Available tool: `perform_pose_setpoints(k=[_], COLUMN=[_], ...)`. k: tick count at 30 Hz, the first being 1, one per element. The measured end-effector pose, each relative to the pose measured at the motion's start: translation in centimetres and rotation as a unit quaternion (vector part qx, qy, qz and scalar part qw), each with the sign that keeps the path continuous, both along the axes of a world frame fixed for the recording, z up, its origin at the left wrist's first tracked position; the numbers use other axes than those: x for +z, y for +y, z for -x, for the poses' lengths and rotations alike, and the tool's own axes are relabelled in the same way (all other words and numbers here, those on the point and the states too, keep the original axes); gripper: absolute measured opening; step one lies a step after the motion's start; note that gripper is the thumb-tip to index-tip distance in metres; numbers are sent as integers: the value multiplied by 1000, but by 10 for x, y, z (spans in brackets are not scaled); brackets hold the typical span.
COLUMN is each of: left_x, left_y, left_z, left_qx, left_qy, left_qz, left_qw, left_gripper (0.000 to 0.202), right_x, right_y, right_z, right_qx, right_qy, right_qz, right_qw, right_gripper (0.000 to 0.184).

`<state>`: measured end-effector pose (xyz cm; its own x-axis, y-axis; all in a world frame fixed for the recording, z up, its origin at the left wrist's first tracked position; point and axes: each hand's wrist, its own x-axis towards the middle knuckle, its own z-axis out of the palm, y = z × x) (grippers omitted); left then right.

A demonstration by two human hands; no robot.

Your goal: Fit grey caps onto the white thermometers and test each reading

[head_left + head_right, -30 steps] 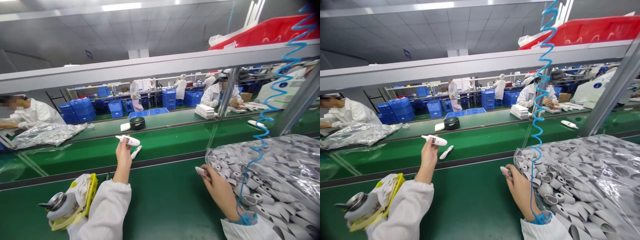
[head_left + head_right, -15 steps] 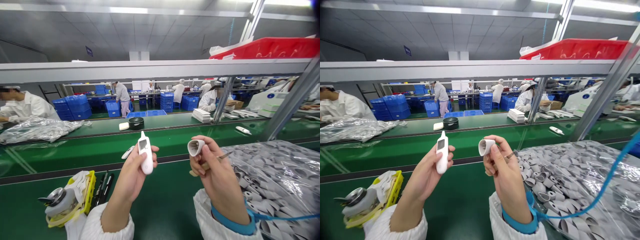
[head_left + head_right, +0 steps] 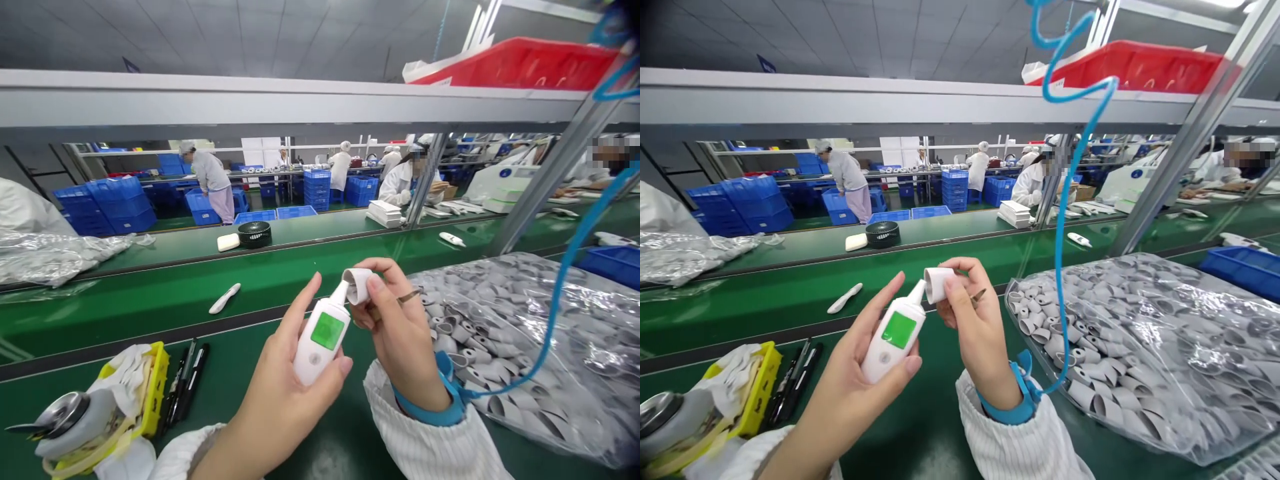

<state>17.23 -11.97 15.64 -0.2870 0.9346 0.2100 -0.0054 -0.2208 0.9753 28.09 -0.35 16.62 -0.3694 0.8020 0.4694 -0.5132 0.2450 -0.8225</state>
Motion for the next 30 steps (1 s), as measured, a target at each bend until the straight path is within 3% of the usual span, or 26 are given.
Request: perform_pose_setpoints(k=[4,9,13,17,26,30], left_x=[-3,-4,-3,-3,-4,-1], left_y=[3,2,0,-1,1,3], left_z=[0,1,0,1,2,4], left_qx=[23,7,11,5,-6,-12], left_qy=[33,64,61,44,78,78], left_qz=[11,24,23,21,22,15], left_qw=[999,998,998,999,997,997], left_gripper=[80,81,81,78,81,79], right_x=[1,4,1,0,8,3], right_y=[1,5,6,4,-2,-1], right_z=[-4,-13,-11,-10,-12,-10], right_qx=[-28,0,-28,-48,-94,-107], right_qy=[-43,-124,-85,-118,-124,-135], right_qz=[-54,-125,-125,-159,-141,-188], right_qw=[997,984,988,979,978,967], right_gripper=[26,27,24,27,26,24])
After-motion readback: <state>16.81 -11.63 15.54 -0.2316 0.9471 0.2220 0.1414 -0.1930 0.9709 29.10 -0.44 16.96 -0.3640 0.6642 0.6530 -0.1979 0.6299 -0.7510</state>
